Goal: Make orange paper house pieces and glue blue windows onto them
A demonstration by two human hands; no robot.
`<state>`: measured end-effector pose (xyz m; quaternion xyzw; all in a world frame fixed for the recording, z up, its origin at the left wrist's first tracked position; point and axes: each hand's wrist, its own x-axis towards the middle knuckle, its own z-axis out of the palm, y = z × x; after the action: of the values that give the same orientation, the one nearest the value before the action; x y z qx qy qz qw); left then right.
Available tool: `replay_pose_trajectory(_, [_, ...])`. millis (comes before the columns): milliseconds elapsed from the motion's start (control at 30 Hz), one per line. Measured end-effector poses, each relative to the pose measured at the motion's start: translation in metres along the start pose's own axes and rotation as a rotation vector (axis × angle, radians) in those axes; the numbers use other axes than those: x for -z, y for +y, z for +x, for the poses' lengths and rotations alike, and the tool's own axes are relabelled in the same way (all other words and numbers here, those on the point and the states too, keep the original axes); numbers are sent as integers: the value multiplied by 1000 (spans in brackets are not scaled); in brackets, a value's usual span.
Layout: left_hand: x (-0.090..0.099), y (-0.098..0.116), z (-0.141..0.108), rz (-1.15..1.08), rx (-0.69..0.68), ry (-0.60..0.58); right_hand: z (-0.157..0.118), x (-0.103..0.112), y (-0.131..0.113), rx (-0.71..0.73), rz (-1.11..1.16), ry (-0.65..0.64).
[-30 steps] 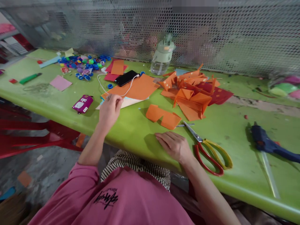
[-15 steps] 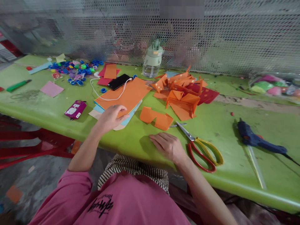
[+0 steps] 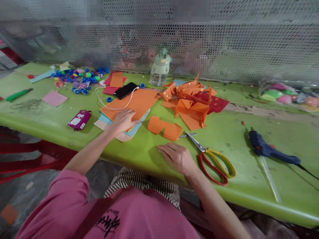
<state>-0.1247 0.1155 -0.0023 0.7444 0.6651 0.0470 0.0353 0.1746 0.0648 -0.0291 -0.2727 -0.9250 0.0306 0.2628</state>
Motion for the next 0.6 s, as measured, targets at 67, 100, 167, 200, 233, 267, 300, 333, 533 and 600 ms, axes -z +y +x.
replay_pose_trajectory(67, [0, 4, -1, 9, 1, 8, 0, 0, 0, 0, 1, 11])
replay_pose_trajectory(100, [0, 6, -2, 14, 6, 11, 0, 0, -1, 0, -2, 16])
replay_pose_trajectory(167, [0, 9, -2, 31, 26, 13, 0, 0, -2, 0, -12, 14])
replay_pose_trajectory(200, [0, 10, -2, 44, 34, 13, 0, 0, -2, -3, -16, 7])
replay_pose_trajectory(233, [1, 10, -2, 60, 42, 13, 0, 0, -2, -8, -18, -3])
replay_pose_trajectory(267, [2, 10, -1, 76, 50, 14, 0, -1, -2, -13, -17, -14])
replay_pose_trajectory(300, [3, 10, 0, 87, 58, 16, 0, -1, -1, -18, -13, -24])
replay_pose_trajectory(333, [5, 10, 2, 93, 67, 17, -1, -1, -1, -24, -9, -32])
replay_pose_trajectory(533, [22, 25, 23, 73, 143, -138, -1, -2, -1, -52, 0, -59])
replay_pose_trajectory(600, [25, 34, 29, 85, 177, -148, -1, -2, 0, -66, -4, -58])
